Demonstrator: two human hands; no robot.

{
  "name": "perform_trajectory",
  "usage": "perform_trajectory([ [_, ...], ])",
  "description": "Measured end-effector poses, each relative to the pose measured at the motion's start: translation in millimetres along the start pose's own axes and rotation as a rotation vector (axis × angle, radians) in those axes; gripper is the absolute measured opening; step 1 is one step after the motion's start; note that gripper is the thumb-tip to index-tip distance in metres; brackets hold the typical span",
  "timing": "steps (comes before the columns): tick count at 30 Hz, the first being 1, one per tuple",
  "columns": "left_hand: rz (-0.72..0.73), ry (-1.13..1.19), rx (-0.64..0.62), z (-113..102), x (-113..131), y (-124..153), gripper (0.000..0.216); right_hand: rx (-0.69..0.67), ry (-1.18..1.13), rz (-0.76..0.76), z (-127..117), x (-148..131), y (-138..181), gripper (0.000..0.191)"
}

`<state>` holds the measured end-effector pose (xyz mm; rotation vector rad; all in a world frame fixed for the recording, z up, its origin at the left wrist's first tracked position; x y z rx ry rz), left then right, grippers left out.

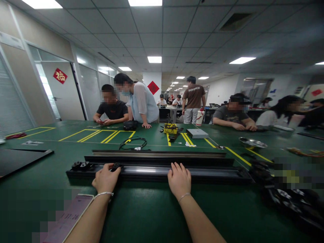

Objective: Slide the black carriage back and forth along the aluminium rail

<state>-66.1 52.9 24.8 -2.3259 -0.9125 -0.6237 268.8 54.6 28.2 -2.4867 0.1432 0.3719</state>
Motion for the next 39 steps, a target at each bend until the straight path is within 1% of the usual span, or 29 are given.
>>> perform_trajectory([
  [4,0.016,-0.019,0.019,-0.1,0.4,-0.9,0.042,-0.014,-0.003,0.006,-2.5,-1.6,0.0,0.045],
  [7,0.028,-0.044,0.009,-1.1,2.8,1.0,0.043,-0.025,0.008,0.010,-2.8,-1.9,-0.2,0.046],
  [12,0.049,-0.053,0.004,-2.8,7.0,3.3,0.042,-0.010,0.016,0.002,-3.4,-2.1,-0.6,0.046],
  [23,0.048,-0.065,-0.024,-3.0,8.2,4.2,0.041,-0.008,0.008,-0.003,-2.0,-1.3,-0.5,0.046],
  [30,0.062,-0.047,-0.009,-2.8,9.9,5.9,0.040,-0.005,0.023,-0.005,-1.5,-0.6,-0.1,0.045],
  [34,0.092,-0.046,-0.021,-3.4,15.8,10.2,0.037,-0.004,0.018,-0.007,-2.0,-1.3,-0.2,0.045],
  [39,0.093,-0.048,-0.046,-3.1,17.5,11.8,0.038,-0.003,0.011,-0.001,-2.3,-1.1,-1.1,0.045],
])
Point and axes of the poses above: each hand's wrist, its own y-axis away from the middle knuckle, its own z-axis out of the palm, x = y × z, the point moved 7 cm from there along -y, towards the middle knuckle, and after that the axes turned 11 degrees about x, right-handed, at the moved point
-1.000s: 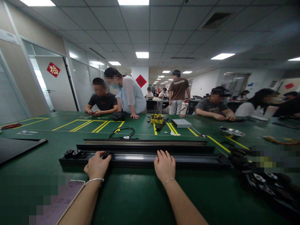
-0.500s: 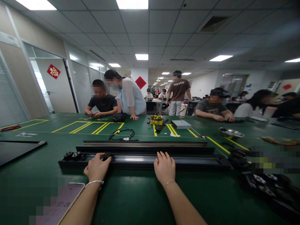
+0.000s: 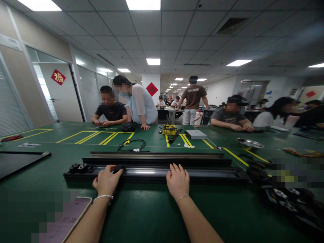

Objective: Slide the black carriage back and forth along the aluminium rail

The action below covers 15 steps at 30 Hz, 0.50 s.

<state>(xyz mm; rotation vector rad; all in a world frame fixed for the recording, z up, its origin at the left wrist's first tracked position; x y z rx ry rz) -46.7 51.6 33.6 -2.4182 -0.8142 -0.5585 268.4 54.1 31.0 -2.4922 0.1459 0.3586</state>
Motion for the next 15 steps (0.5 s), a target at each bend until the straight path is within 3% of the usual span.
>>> perform_trajectory([
  [15,0.021,-0.006,-0.003,2.1,0.2,-1.5,0.039,0.004,0.001,-0.005,1.1,0.2,0.9,0.046],
])
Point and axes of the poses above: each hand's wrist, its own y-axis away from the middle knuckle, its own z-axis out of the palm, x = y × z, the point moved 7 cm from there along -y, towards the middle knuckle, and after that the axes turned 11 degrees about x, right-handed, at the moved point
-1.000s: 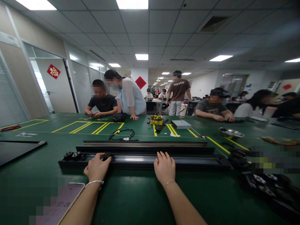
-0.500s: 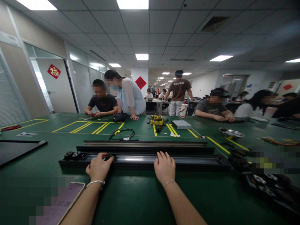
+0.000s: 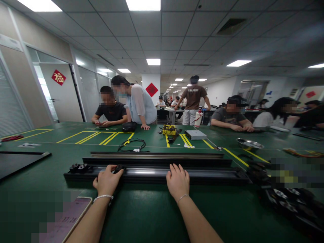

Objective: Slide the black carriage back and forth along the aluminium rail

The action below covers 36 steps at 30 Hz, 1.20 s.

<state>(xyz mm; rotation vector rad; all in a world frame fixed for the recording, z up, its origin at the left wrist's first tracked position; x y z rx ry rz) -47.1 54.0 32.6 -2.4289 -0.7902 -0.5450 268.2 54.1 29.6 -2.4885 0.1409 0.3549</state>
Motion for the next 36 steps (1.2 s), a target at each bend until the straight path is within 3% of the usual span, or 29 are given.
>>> perform_trajectory([
  [36,0.052,0.045,-0.003,4.8,1.2,1.4,0.038,0.013,0.000,0.007,1.3,0.6,-0.5,0.046],
])
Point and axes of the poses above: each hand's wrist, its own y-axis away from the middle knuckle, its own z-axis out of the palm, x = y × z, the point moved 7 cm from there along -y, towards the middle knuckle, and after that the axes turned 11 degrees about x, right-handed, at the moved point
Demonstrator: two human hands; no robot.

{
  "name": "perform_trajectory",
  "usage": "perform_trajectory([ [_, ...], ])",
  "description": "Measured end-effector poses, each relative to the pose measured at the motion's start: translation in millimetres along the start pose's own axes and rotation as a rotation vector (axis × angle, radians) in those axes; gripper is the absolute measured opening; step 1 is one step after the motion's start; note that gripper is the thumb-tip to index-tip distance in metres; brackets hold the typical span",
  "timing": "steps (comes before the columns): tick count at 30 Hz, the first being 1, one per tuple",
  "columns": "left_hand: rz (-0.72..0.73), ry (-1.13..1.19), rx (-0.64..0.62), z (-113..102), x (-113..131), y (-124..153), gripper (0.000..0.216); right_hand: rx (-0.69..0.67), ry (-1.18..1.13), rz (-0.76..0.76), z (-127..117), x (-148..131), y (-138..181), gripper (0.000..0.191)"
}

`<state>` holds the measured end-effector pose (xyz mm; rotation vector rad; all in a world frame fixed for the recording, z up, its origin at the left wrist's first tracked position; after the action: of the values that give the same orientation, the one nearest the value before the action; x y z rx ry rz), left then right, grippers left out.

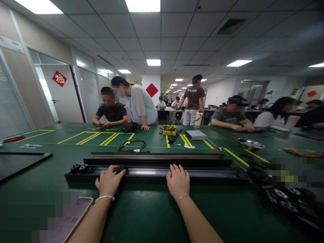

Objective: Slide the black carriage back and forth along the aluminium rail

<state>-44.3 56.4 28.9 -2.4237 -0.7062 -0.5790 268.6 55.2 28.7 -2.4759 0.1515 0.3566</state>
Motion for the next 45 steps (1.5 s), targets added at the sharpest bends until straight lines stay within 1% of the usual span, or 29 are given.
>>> perform_trajectory([
  [10,0.007,-0.008,-0.024,4.9,1.4,1.4,0.036,-0.023,-0.005,-0.002,-0.2,-0.9,0.0,0.047],
  [24,0.015,0.005,-0.037,5.4,2.8,3.8,0.036,-0.032,-0.003,-0.001,-1.4,-1.4,-0.1,0.046],
  [34,0.008,-0.009,-0.060,6.2,3.3,2.6,0.039,-0.014,-0.008,0.000,-0.7,-0.2,0.1,0.046],
  [45,0.017,0.016,-0.058,5.7,4.7,2.4,0.036,-0.027,0.016,-0.007,1.4,-0.7,0.0,0.046],
])
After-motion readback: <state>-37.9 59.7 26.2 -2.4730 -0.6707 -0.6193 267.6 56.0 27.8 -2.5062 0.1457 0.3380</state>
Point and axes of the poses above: each hand's wrist, its own y-axis away from the middle knuckle, its own z-axis out of the palm, x = y × z, the point moved 7 cm from there along -y, towards the middle knuckle, and after that the axes turned 11 degrees about x, right-handed, at the moved point
